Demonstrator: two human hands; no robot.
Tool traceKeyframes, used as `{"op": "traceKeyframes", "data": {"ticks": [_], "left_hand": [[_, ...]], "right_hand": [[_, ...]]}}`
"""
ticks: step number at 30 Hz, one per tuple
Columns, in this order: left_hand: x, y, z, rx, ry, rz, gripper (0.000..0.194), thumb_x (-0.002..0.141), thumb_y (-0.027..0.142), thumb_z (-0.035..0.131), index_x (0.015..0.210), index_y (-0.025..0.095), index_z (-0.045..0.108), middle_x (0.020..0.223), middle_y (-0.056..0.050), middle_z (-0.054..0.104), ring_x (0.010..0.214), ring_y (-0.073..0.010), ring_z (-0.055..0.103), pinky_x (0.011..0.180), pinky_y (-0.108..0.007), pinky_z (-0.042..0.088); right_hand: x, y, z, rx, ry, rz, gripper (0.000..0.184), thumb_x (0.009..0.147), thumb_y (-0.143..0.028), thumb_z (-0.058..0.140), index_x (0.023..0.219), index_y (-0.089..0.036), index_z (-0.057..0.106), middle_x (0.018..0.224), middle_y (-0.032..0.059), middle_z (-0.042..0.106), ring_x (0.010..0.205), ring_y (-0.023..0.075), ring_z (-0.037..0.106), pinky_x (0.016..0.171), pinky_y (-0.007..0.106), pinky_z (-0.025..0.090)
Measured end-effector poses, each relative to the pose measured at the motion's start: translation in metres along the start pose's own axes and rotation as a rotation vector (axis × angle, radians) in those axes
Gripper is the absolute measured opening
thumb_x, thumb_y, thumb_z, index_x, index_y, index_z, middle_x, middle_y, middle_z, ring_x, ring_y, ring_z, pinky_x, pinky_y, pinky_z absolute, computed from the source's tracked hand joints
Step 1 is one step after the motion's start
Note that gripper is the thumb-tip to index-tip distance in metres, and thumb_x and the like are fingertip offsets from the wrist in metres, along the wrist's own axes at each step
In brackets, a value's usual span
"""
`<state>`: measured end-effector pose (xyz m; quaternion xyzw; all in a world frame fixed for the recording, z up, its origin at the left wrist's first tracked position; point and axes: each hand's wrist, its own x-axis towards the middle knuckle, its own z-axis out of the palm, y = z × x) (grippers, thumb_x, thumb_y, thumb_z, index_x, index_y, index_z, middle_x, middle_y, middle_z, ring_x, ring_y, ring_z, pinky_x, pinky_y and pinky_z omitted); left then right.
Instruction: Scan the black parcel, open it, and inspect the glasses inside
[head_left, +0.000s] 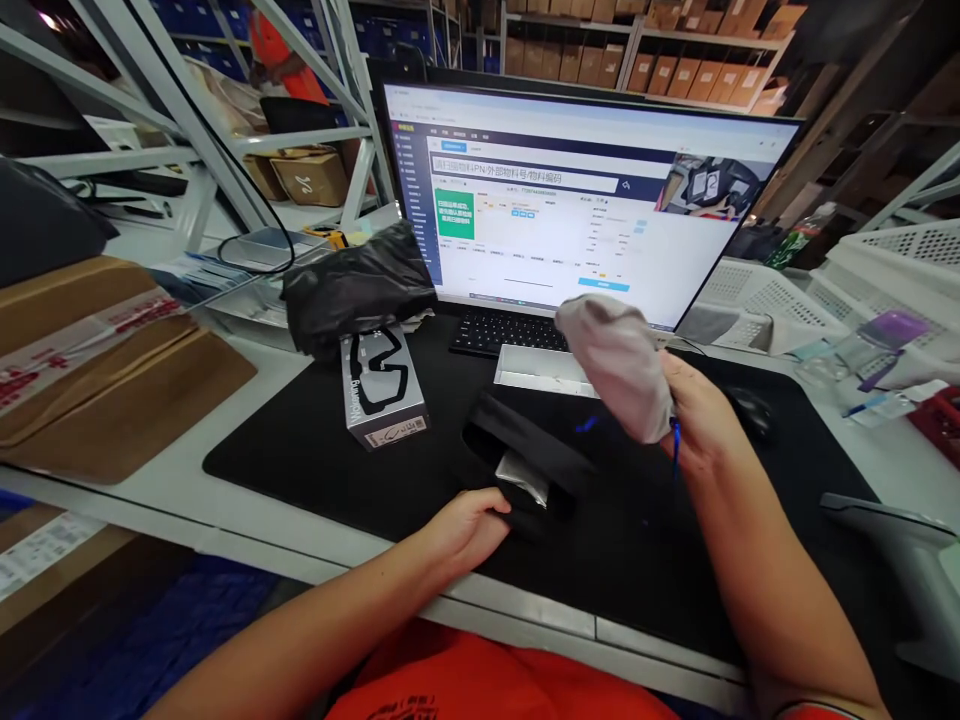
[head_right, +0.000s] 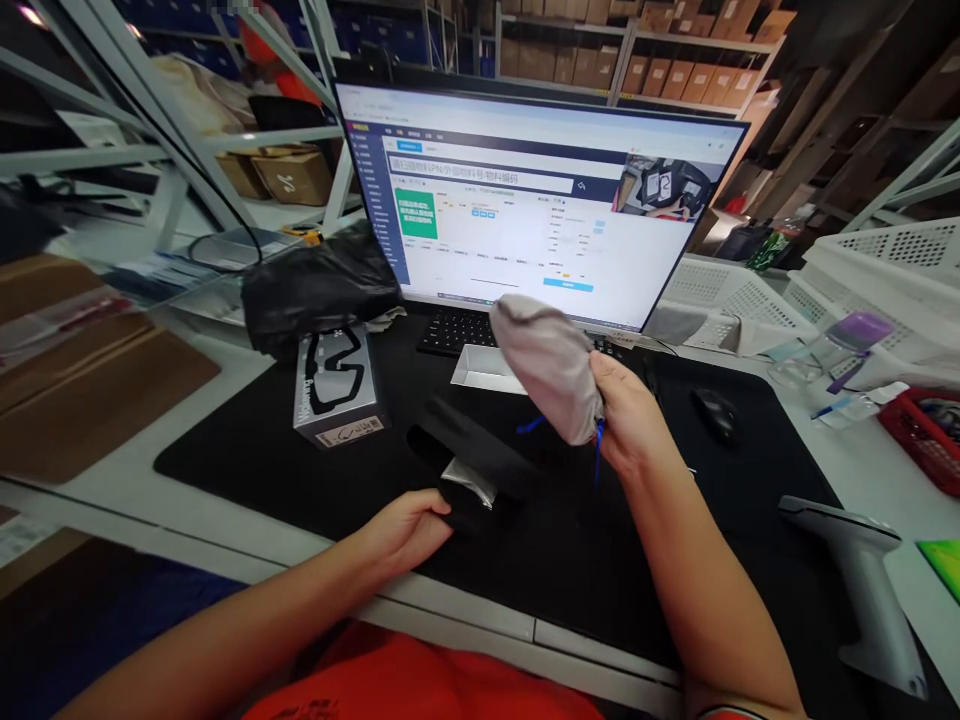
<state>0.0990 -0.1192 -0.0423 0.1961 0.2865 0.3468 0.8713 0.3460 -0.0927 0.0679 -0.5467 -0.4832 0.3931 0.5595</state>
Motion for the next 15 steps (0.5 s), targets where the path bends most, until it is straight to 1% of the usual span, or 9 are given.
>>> {"op": "traceKeyframes", "data": {"ticks": [2, 4, 6, 8, 10, 12, 13, 15], "left_hand": [[-0.002, 0.0, -0.001, 0.019, -0.001, -0.012, 0.034, 0.048, 0.008, 0.062, 0.079, 0.011, 0.074, 0.094, -0.012, 0.077, 0.116, -0.0361, 0.066, 0.111, -0.05, 0.046], [-0.005, 0.001, -0.003, 0.06, 0.053, 0.025, 0.036, 0.047, 0.005, 0.063, 0.081, 0.012, 0.074, 0.09, -0.01, 0.077, 0.11, -0.0344, 0.068, 0.107, -0.049, 0.05], [-0.009, 0.003, -0.005, 0.129, 0.143, 0.092, 0.034, 0.048, 0.003, 0.069, 0.08, 0.013, 0.073, 0.084, -0.007, 0.076, 0.1, -0.0307, 0.071, 0.1, -0.045, 0.054], [-0.014, 0.005, -0.005, 0.194, 0.225, 0.132, 0.032, 0.048, 0.003, 0.079, 0.078, 0.013, 0.071, 0.079, -0.005, 0.074, 0.088, -0.0252, 0.072, 0.091, -0.037, 0.057], [-0.021, 0.007, -0.003, 0.208, 0.296, 0.123, 0.036, 0.048, 0.004, 0.086, 0.076, 0.014, 0.068, 0.076, -0.003, 0.071, 0.078, -0.0185, 0.07, 0.083, -0.03, 0.058], [-0.026, 0.008, 0.001, 0.169, 0.398, 0.098, 0.036, 0.051, 0.003, 0.089, 0.07, 0.015, 0.061, 0.071, 0.001, 0.066, 0.069, -0.0128, 0.066, 0.077, -0.026, 0.058], [-0.028, 0.007, 0.003, 0.138, 0.453, 0.093, 0.037, 0.055, 0.002, 0.089, 0.067, 0.015, 0.056, 0.068, 0.003, 0.063, 0.067, -0.0109, 0.064, 0.077, -0.025, 0.058], [-0.031, 0.003, 0.008, 0.082, 0.539, 0.094, 0.04, 0.065, 0.001, 0.086, 0.063, 0.016, 0.049, 0.066, 0.004, 0.058, 0.067, -0.0091, 0.062, 0.083, -0.027, 0.059]], "right_hand": [[0.0, 0.0, -0.003, 0.107, 0.053, 0.01, 0.054, 0.069, -0.07, 0.078, 0.092, -0.023, 0.062, 0.085, 0.0051, 0.068, 0.074, 0.021, 0.064, 0.061, 0.03, 0.051], [-0.001, 0.0, -0.007, 0.088, 0.05, 0.004, 0.053, 0.072, -0.071, 0.076, 0.089, -0.023, 0.06, 0.082, 0.0042, 0.066, 0.07, 0.0195, 0.061, 0.058, 0.028, 0.047], [-0.004, -0.001, -0.012, -0.039, 0.036, -0.04, 0.053, 0.078, -0.075, 0.07, 0.084, -0.023, 0.058, 0.077, 0.0033, 0.061, 0.067, 0.0179, 0.055, 0.057, 0.027, 0.043], [-0.008, -0.002, -0.016, -0.219, 0.029, -0.121, 0.056, 0.085, -0.076, 0.063, 0.077, -0.021, 0.055, 0.072, 0.0022, 0.054, 0.064, 0.0157, 0.048, 0.057, 0.026, 0.038], [-0.01, -0.003, -0.02, -0.394, 0.018, -0.2, 0.058, 0.091, -0.075, 0.057, 0.072, -0.02, 0.049, 0.066, 0.0008, 0.045, 0.062, 0.014, 0.041, 0.055, 0.026, 0.031], [-0.011, -0.004, -0.023, -0.524, 0.017, -0.242, 0.059, 0.096, -0.072, 0.052, 0.07, -0.019, 0.045, 0.064, 0.0002, 0.039, 0.06, 0.0134, 0.037, 0.054, 0.027, 0.026], [-0.01, -0.004, -0.025, -0.575, 0.009, -0.243, 0.058, 0.097, -0.07, 0.049, 0.07, -0.019, 0.045, 0.064, 0.0001, 0.038, 0.06, 0.0135, 0.037, 0.054, 0.027, 0.026], [-0.009, -0.004, -0.03, -0.679, -0.025, -0.225, 0.057, 0.099, -0.067, 0.046, 0.069, -0.019, 0.047, 0.064, 0.0004, 0.04, 0.061, 0.0138, 0.039, 0.055, 0.027, 0.027]]}}
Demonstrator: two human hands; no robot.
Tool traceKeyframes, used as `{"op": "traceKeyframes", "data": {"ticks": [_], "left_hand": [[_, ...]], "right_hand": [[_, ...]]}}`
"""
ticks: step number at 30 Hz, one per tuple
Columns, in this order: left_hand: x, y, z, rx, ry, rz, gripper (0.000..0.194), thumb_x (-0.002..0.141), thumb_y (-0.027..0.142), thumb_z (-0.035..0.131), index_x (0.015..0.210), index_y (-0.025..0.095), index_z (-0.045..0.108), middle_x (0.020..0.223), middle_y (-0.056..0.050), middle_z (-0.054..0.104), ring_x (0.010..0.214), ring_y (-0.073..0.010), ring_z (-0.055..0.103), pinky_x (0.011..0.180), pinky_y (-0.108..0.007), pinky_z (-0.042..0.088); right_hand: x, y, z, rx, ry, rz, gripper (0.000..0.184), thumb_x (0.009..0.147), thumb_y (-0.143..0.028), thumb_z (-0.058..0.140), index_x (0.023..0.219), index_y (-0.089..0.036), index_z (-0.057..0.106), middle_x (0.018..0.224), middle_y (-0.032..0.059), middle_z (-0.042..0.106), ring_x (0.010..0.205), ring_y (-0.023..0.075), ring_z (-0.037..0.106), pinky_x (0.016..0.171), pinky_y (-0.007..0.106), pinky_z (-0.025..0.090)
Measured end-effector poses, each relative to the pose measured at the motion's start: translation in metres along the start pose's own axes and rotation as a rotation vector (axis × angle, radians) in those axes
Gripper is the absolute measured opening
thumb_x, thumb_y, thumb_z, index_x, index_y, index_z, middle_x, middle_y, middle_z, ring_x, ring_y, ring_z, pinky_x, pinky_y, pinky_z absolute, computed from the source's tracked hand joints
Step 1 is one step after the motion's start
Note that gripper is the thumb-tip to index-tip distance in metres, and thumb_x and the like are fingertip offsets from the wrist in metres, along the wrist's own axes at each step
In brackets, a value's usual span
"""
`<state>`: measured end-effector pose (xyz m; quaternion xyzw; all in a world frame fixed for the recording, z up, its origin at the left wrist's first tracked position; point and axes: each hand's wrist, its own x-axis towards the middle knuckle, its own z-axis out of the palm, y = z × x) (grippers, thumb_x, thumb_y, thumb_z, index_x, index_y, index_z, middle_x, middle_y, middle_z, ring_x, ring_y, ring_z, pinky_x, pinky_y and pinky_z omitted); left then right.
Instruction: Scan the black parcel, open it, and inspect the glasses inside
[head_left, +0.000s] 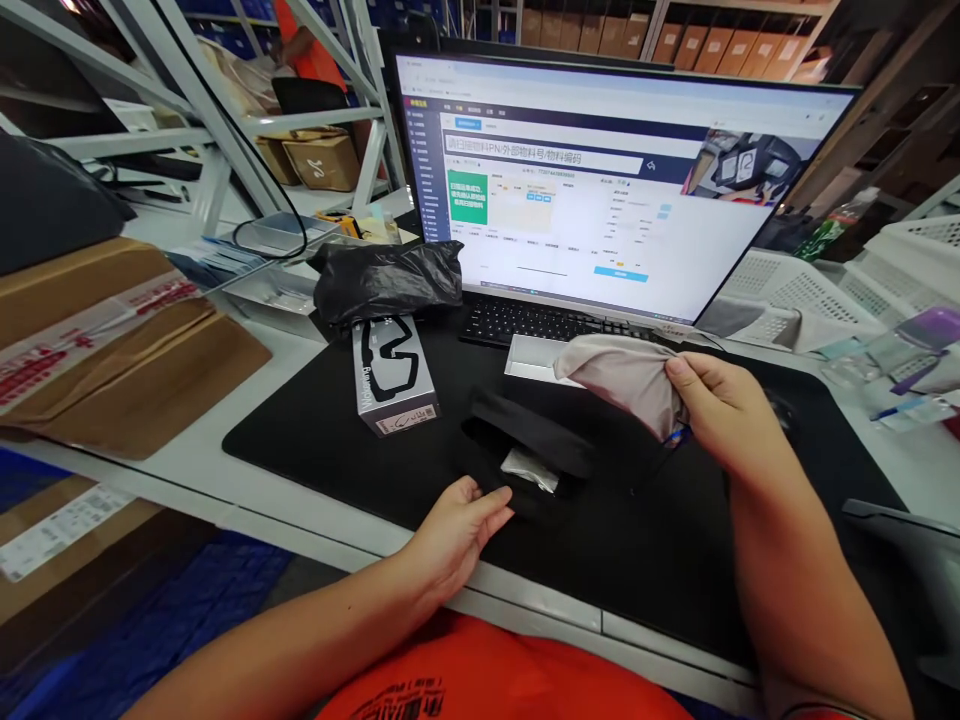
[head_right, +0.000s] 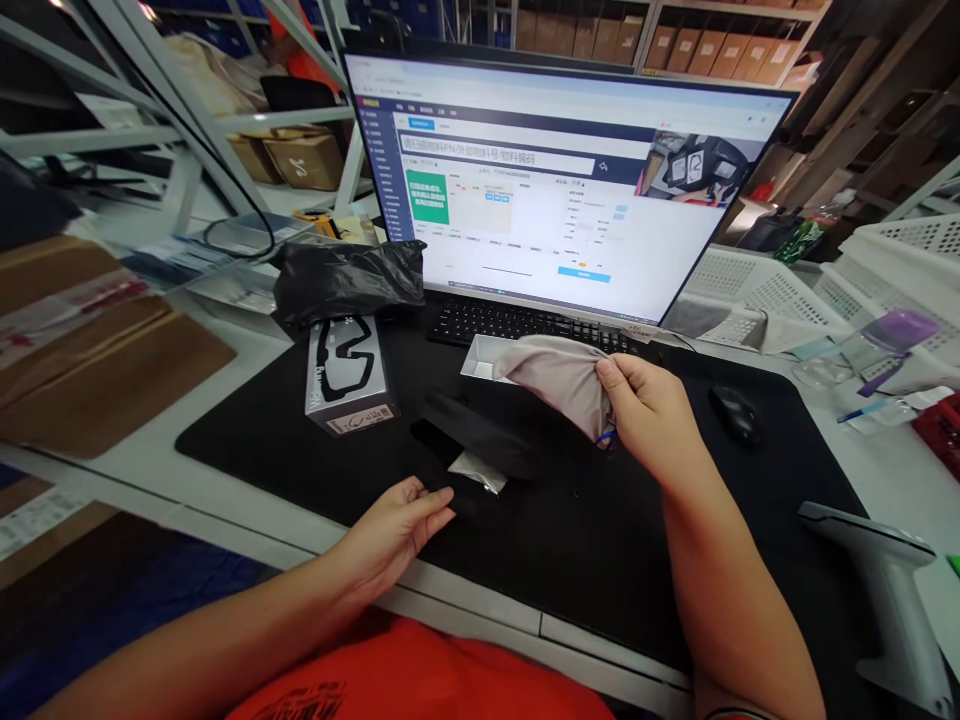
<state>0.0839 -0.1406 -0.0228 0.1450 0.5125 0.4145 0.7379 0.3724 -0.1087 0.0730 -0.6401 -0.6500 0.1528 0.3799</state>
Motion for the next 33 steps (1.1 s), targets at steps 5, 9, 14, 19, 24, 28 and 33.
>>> {"op": "traceKeyframes", "data": {"ticks": [5, 9, 14, 19, 24, 28, 33], "left_hand": [[-0.016, -0.004, -0.004, 0.114, -0.204, -0.116, 0.016, 0.075, 0.012, 0.083, 0.077, 0.014, 0.068, 0.088, -0.007, 0.071, 0.096, -0.0163, 0.07, 0.108, -0.033, 0.049], [-0.035, 0.015, -0.021, 0.703, -0.482, -0.025, 0.03, 0.078, 0.017, 0.076, 0.107, 0.021, 0.077, 0.12, -0.012, 0.071, 0.115, -0.0246, 0.067, 0.098, -0.034, 0.052], [-0.034, 0.058, -0.015, 1.178, -0.579, 0.881, 0.02, 0.091, 0.026, 0.064, 0.107, 0.024, 0.077, 0.113, -0.009, 0.071, 0.104, -0.0224, 0.067, 0.093, -0.032, 0.05], [0.02, 0.071, 0.028, 1.356, -0.587, 1.18, 0.057, 0.068, 0.032, 0.091, 0.12, 0.022, 0.071, 0.129, -0.014, 0.067, 0.126, -0.0372, 0.057, 0.114, -0.047, 0.036], [0.054, 0.04, 0.045, 1.757, -0.657, 1.068, 0.015, 0.076, 0.004, 0.072, 0.075, 0.018, 0.069, 0.074, -0.008, 0.066, 0.076, -0.0254, 0.065, 0.08, -0.035, 0.046], [0.049, 0.019, 0.038, 1.969, -0.542, 1.135, 0.022, 0.08, -0.003, 0.06, 0.074, 0.015, 0.072, 0.084, -0.015, 0.07, 0.081, -0.0268, 0.064, 0.068, -0.034, 0.041], [0.04, -0.002, 0.029, 2.146, -0.533, 1.119, 0.023, 0.086, -0.001, 0.056, 0.097, 0.006, 0.075, 0.094, -0.021, 0.072, 0.092, -0.033, 0.066, 0.07, -0.039, 0.045]], "right_hand": [[0.005, 0.014, -0.011, -0.139, -0.199, 0.004, 0.055, 0.099, -0.064, 0.045, 0.07, -0.019, 0.053, 0.062, 0.0008, 0.047, 0.059, 0.0141, 0.043, 0.056, 0.026, 0.032], [0.011, 0.024, -0.013, -0.007, -0.245, 0.067, 0.055, 0.096, -0.069, 0.049, 0.077, -0.018, 0.062, 0.064, 0.0024, 0.054, 0.059, 0.0148, 0.046, 0.053, 0.025, 0.035], [0.013, 0.019, 0.001, 0.266, -0.171, 0.122, 0.046, 0.089, -0.059, 0.068, 0.113, -0.02, 0.064, 0.071, 0.0006, 0.061, 0.057, 0.0138, 0.05, 0.049, 0.023, 0.036], [0.009, 0.011, 0.005, 0.381, 0.0, 0.166, 0.044, 0.087, -0.055, 0.072, 0.115, -0.021, 0.065, 0.077, 0.0017, 0.064, 0.059, 0.0137, 0.052, 0.048, 0.021, 0.037], [0.009, 0.02, -0.026, 0.261, 0.087, 0.182, 0.052, 0.079, -0.059, 0.077, 0.113, -0.021, 0.068, 0.094, 0.0067, 0.069, 0.072, 0.0175, 0.061, 0.056, 0.024, 0.047], [0.008, 0.022, -0.044, 0.038, -0.017, 0.19, 0.075, 0.059, -0.053, 0.09, 0.122, -0.018, 0.069, 0.086, 0.0052, 0.069, 0.065, 0.0179, 0.06, 0.05, 0.024, 0.046], [0.011, 0.017, -0.034, -0.011, -0.18, 0.247, 0.073, 0.056, -0.044, 0.09, 0.12, -0.015, 0.072, 0.074, 0.0018, 0.066, 0.052, 0.0147, 0.054, 0.043, 0.023, 0.042]]}}
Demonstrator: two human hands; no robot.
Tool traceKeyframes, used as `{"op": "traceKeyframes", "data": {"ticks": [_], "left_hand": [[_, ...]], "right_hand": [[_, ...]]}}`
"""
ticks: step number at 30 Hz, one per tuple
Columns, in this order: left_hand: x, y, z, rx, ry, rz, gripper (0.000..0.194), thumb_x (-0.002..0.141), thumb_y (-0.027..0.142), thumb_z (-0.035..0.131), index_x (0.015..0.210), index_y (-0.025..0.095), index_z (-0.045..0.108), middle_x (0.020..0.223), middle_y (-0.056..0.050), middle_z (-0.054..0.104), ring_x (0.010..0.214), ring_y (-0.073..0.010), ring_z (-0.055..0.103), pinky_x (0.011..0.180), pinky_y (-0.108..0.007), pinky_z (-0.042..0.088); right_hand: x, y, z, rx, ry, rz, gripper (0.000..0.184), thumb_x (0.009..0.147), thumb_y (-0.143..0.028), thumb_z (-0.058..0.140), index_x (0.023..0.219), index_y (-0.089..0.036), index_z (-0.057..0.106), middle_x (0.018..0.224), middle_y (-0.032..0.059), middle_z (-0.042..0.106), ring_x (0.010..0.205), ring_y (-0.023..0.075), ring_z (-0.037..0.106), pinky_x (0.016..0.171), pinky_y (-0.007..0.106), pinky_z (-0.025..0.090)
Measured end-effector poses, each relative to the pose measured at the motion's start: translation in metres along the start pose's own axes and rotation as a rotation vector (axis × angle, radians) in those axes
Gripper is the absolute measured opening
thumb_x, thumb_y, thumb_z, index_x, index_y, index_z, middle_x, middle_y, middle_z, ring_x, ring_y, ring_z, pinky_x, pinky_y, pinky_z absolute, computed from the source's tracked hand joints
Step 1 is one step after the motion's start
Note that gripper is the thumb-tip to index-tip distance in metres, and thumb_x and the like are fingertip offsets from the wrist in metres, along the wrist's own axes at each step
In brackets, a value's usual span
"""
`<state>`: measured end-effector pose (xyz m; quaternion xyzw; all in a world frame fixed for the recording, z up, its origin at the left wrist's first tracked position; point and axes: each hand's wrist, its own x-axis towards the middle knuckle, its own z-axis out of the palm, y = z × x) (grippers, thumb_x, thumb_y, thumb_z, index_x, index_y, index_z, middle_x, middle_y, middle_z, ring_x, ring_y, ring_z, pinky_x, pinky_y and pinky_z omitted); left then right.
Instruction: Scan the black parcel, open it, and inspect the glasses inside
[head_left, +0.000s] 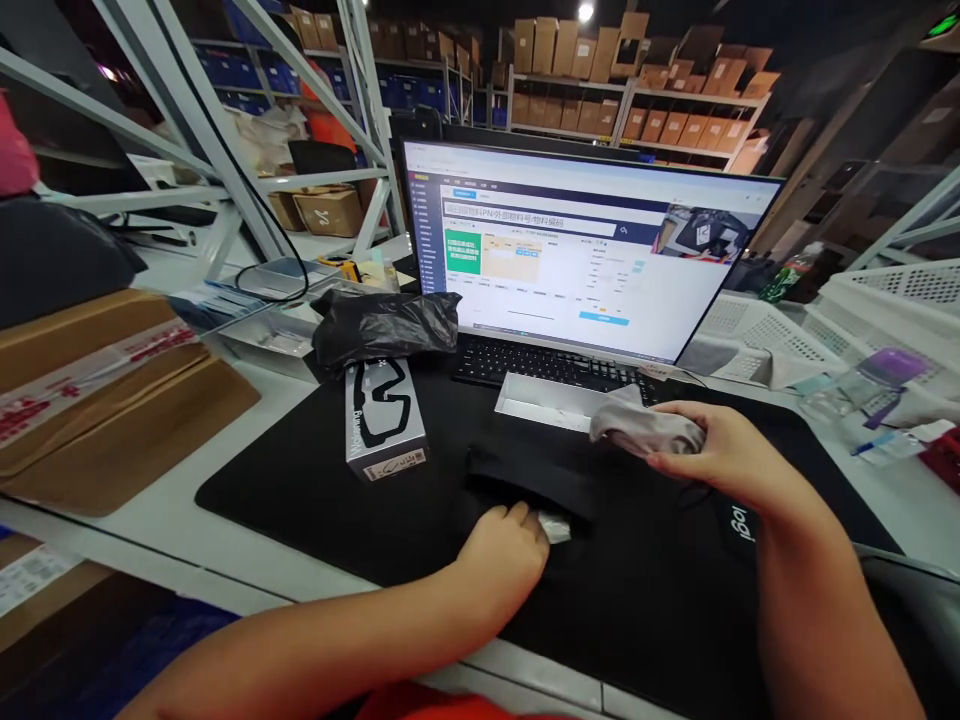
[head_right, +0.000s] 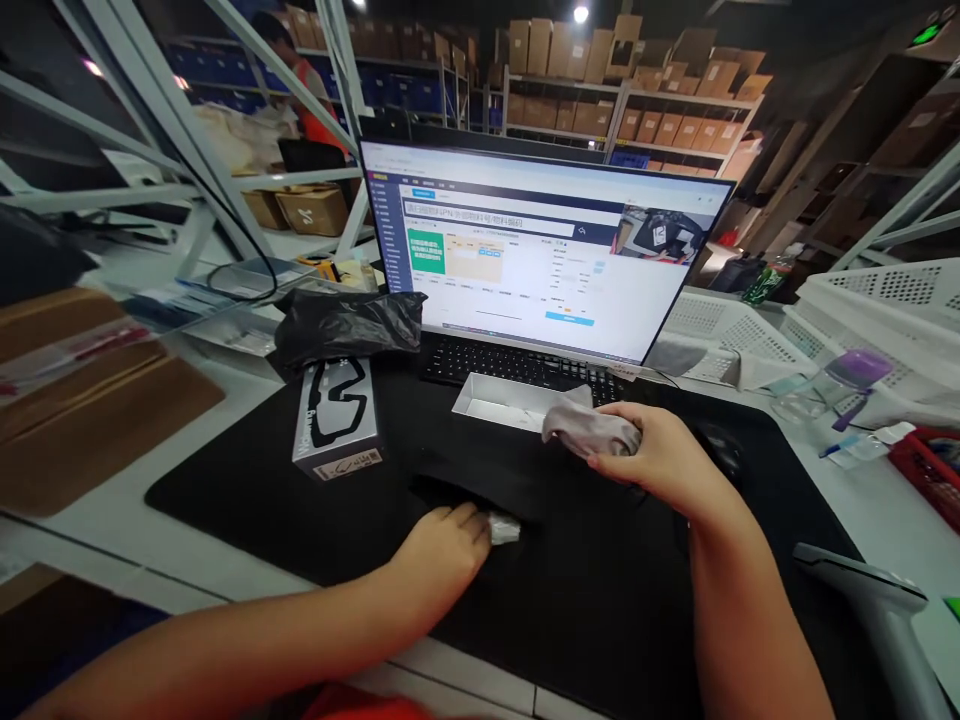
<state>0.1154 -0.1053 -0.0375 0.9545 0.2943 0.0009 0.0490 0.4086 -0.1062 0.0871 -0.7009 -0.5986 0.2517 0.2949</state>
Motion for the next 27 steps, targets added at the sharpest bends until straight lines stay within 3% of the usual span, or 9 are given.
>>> {"op": "traceKeyframes", "data": {"ticks": [5, 10, 13, 15, 16, 18, 21, 24, 27], "left_hand": [[-0.01, 0.012, -0.002, -0.073, 0.179, 0.115, 0.046, 0.093, 0.01, 0.056, 0.138, 0.002, 0.057, 0.118, -0.024, 0.07, 0.11, -0.0348, 0.065, 0.098, -0.046, 0.047], [-0.035, -0.004, -0.038, -0.231, 0.376, 0.216, 0.061, 0.09, 0.047, 0.072, 0.137, 0.011, 0.06, 0.142, -0.021, 0.06, 0.134, -0.0347, 0.055, 0.123, -0.046, 0.032], [-0.061, -0.04, -0.054, -0.19, 0.646, 0.002, 0.036, 0.098, 0.026, 0.056, 0.132, 0.02, 0.065, 0.139, -0.014, 0.064, 0.134, -0.0278, 0.057, 0.123, -0.046, 0.033], [-0.079, -0.074, -0.059, -0.102, 0.84, -0.273, 0.043, 0.091, 0.01, 0.053, 0.131, 0.02, 0.065, 0.139, -0.014, 0.063, 0.134, -0.0294, 0.055, 0.118, -0.052, 0.04], [-0.088, -0.092, -0.061, -0.048, 0.828, -0.406, 0.05, 0.086, 0.005, 0.052, 0.133, 0.017, 0.063, 0.145, -0.017, 0.057, 0.139, -0.0321, 0.051, 0.117, -0.055, 0.041], [-0.104, -0.126, -0.067, 0.099, 0.635, -0.499, 0.07, 0.079, -0.005, 0.048, 0.145, 0.016, 0.054, 0.16, -0.02, 0.039, 0.151, -0.036, 0.034, 0.12, -0.059, 0.035], [-0.115, -0.157, -0.081, 0.283, 0.303, -0.306, 0.089, 0.079, -0.01, 0.049, 0.158, 0.027, 0.035, 0.17, -0.012, 0.019, 0.159, -0.0315, 0.012, 0.128, -0.058, 0.018], [-0.106, -0.157, -0.089, 0.308, 0.09, -0.177, 0.109, 0.072, 0.009, 0.081, 0.163, 0.026, 0.022, 0.172, -0.014, 0.009, 0.159, -0.0354, 0.005, 0.128, -0.062, 0.008], [-0.083, -0.133, -0.076, 0.23, 0.201, -0.48, 0.123, 0.065, 0.043, 0.093, 0.163, 0.022, 0.022, 0.17, -0.025, 0.001, 0.157, -0.0467, 0.003, 0.12, -0.075, 0.015]], "right_hand": [[0.014, 0.005, 0.027, 0.254, -0.236, -0.036, 0.054, 0.068, -0.052, 0.088, 0.104, -0.014, 0.076, 0.082, 0.006, 0.069, 0.066, 0.0176, 0.06, 0.054, 0.025, 0.048], [0.028, 0.014, 0.052, 0.446, -0.397, 0.018, 0.047, 0.072, -0.055, 0.088, 0.092, -0.015, 0.077, 0.082, 0.007, 0.069, 0.068, 0.0166, 0.06, 0.058, 0.023, 0.049], [0.028, 0.016, 0.054, 0.516, -0.434, 0.001, 0.045, 0.073, -0.052, 0.088, 0.1, -0.018, 0.077, 0.095, 0.0088, 0.071, 0.084, 0.0217, 0.066, 0.071, 0.025, 0.056], [0.024, 0.017, 0.052, 0.543, -0.423, 0.043, 0.05, 0.073, -0.054, 0.087, 0.107, -0.019, 0.076, 0.1, 0.0107, 0.072, 0.086, 0.024, 0.068, 0.071, 0.026, 0.057], [0.022, 0.017, 0.052, 0.548, -0.425, 0.068, 0.052, 0.073, -0.054, 0.087, 0.11, -0.019, 0.076, 0.101, 0.0114, 0.073, 0.085, 0.0243, 0.069, 0.07, 0.027, 0.058], [0.019, 0.016, 0.055, 0.535, -0.447, 0.09, 0.054, 0.073, -0.057, 0.086, 0.11, -0.019, 0.075, 0.099, 0.0113, 0.073, 0.08, 0.023, 0.068, 0.064, 0.026, 0.056], [0.018, 0.011, 0.068, 0.502, -0.461, 0.071, 0.059, 0.073, -0.064, 0.083, 0.109, -0.018, 0.075, 0.093, 0.0094, 0.072, 0.074, 0.0201, 0.065, 0.06, 0.024, 0.054], [0.023, 0.007, 0.084, 0.429, -0.376, -0.003, 0.066, 0.077, -0.067, 0.078, 0.124, -0.02, 0.07, 0.107, 0.0093, 0.072, 0.09, 0.0231, 0.067, 0.073, 0.028, 0.056], [0.029, 0.009, 0.094, 0.269, -0.199, -0.117, 0.063, 0.085, -0.066, 0.067, 0.131, -0.023, 0.066, 0.125, 0.0083, 0.068, 0.11, 0.0274, 0.063, 0.094, 0.035, 0.053]]}}
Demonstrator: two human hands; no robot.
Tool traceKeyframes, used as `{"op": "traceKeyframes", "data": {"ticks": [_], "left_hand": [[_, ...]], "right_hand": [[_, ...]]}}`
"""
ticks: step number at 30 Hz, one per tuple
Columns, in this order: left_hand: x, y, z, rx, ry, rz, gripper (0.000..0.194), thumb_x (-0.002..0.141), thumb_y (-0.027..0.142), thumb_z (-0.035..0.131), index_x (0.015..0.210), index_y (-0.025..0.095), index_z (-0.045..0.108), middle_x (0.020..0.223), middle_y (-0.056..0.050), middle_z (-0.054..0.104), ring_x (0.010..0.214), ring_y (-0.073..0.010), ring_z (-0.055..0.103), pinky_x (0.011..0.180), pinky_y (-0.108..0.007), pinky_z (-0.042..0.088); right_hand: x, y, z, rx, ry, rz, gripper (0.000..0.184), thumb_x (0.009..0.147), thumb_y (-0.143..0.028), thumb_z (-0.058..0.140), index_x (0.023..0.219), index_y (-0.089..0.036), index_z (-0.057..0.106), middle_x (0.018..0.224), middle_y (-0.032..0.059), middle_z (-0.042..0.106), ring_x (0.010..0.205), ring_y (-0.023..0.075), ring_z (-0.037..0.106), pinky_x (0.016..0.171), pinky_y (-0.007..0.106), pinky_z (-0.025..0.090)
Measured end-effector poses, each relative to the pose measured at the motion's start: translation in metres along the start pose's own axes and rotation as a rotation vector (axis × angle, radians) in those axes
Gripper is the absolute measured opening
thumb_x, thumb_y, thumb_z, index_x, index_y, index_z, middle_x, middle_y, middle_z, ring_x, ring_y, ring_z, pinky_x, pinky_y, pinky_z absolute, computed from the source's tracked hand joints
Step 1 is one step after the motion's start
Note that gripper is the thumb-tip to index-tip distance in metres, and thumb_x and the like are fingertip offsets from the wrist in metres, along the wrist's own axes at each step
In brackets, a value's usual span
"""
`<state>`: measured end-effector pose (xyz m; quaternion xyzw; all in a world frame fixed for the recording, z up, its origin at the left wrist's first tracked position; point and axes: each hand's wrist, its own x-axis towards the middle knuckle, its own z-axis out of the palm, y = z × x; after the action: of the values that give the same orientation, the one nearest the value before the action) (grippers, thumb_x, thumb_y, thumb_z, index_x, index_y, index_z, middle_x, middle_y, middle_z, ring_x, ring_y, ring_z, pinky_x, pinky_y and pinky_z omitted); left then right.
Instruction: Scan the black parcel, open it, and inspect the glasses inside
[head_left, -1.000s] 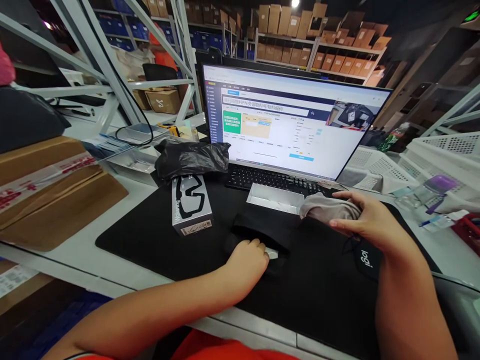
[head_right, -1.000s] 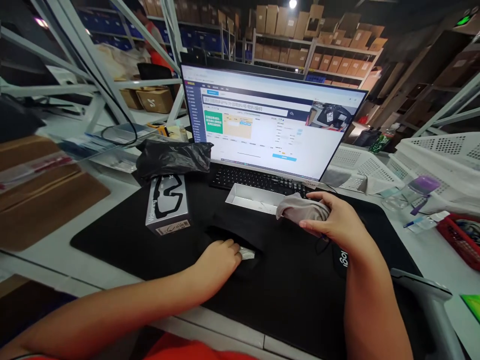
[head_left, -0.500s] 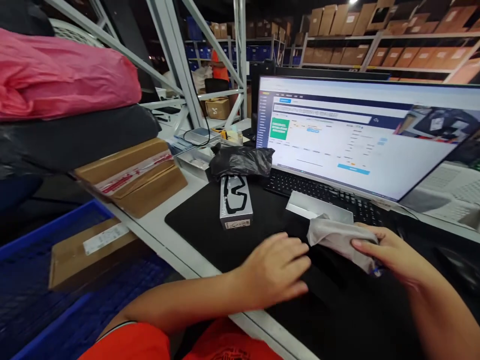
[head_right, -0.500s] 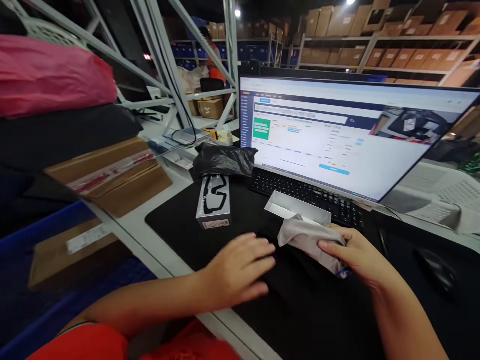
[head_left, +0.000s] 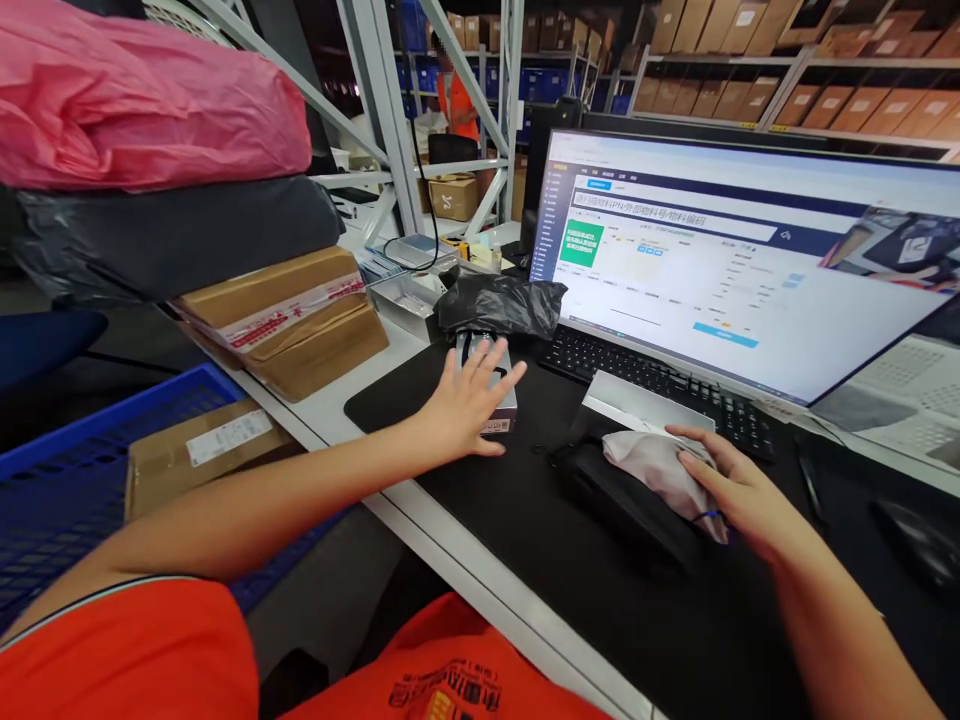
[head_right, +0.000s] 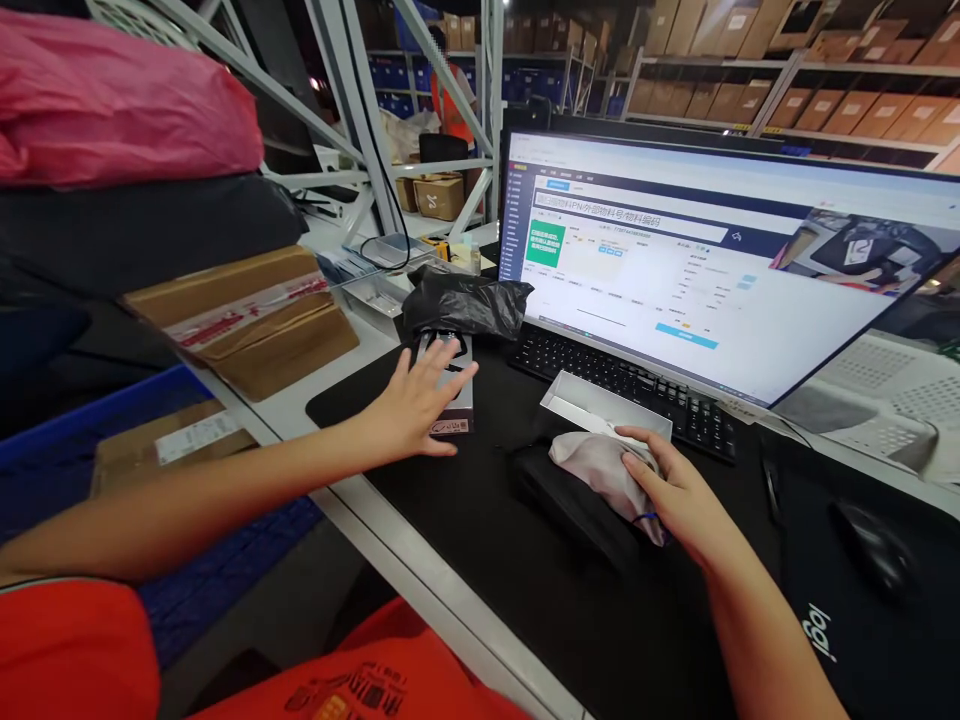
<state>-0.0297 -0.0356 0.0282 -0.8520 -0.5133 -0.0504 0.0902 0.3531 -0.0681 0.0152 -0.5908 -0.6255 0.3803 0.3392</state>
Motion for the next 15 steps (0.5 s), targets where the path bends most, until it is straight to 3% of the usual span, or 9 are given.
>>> {"op": "traceKeyframes", "data": {"ticks": [3, 6, 9, 12, 15], "left_hand": [[0.004, 0.036, 0.021, -0.066, 0.138, -0.318, 0.092, 0.078, 0.057, 0.082, 0.155, 0.026, 0.042, 0.17, -0.025, 0.002, 0.156, -0.0507, 0.005, 0.11, -0.083, 0.021], [0.004, 0.048, 0.039, -0.075, 0.218, -0.413, 0.065, 0.082, 0.051, 0.079, 0.139, 0.025, 0.06, 0.169, -0.024, 0.009, 0.155, -0.05, 0.01, 0.109, -0.085, 0.019], [0.0, 0.038, 0.046, -0.086, 0.377, -0.45, 0.051, 0.087, 0.048, 0.073, 0.129, 0.022, 0.064, 0.168, -0.022, 0.016, 0.154, -0.0444, 0.021, 0.118, -0.076, 0.016], [-0.007, 0.025, 0.046, -0.11, 0.54, -0.569, 0.054, 0.087, 0.045, 0.071, 0.132, 0.018, 0.057, 0.165, -0.023, 0.021, 0.154, -0.0407, 0.023, 0.123, -0.071, 0.004], [-0.017, 0.013, 0.045, -0.228, 0.603, -0.78, 0.09, 0.077, 0.046, 0.076, 0.148, 0.008, 0.035, 0.165, -0.031, 0.007, 0.157, -0.0434, 0.007, 0.124, -0.07, 0.005]], "right_hand": [[0.001, 0.003, 0.002, -0.146, 0.068, -0.054, 0.054, 0.093, -0.064, 0.052, 0.124, -0.023, 0.069, 0.125, 0.008, 0.067, 0.115, 0.029, 0.062, 0.099, 0.039, 0.05], [-0.003, -0.002, 0.003, -0.263, -0.023, -0.049, 0.063, 0.084, -0.063, 0.063, 0.132, -0.021, 0.062, 0.121, 0.0093, 0.068, 0.108, 0.0301, 0.065, 0.091, 0.039, 0.053], [-0.009, -0.012, 0.004, -0.405, -0.106, -0.077, 0.07, 0.074, -0.044, 0.073, 0.137, -0.017, 0.056, 0.125, 0.0101, 0.067, 0.107, 0.0292, 0.065, 0.093, 0.038, 0.05], [-0.02, -0.026, 0.004, -0.509, -0.153, -0.097, 0.057, 0.074, -0.022, 0.061, 0.131, -0.017, 0.058, 0.124, 0.0079, 0.067, 0.107, 0.0256, 0.064, 0.091, 0.034, 0.047], [-0.041, -0.046, 0.012, -0.689, -0.177, -0.097, 0.046, 0.073, -0.015, 0.058, 0.118, -0.02, 0.06, 0.109, 0.0045, 0.069, 0.098, 0.0247, 0.065, 0.079, 0.031, 0.042]]}}
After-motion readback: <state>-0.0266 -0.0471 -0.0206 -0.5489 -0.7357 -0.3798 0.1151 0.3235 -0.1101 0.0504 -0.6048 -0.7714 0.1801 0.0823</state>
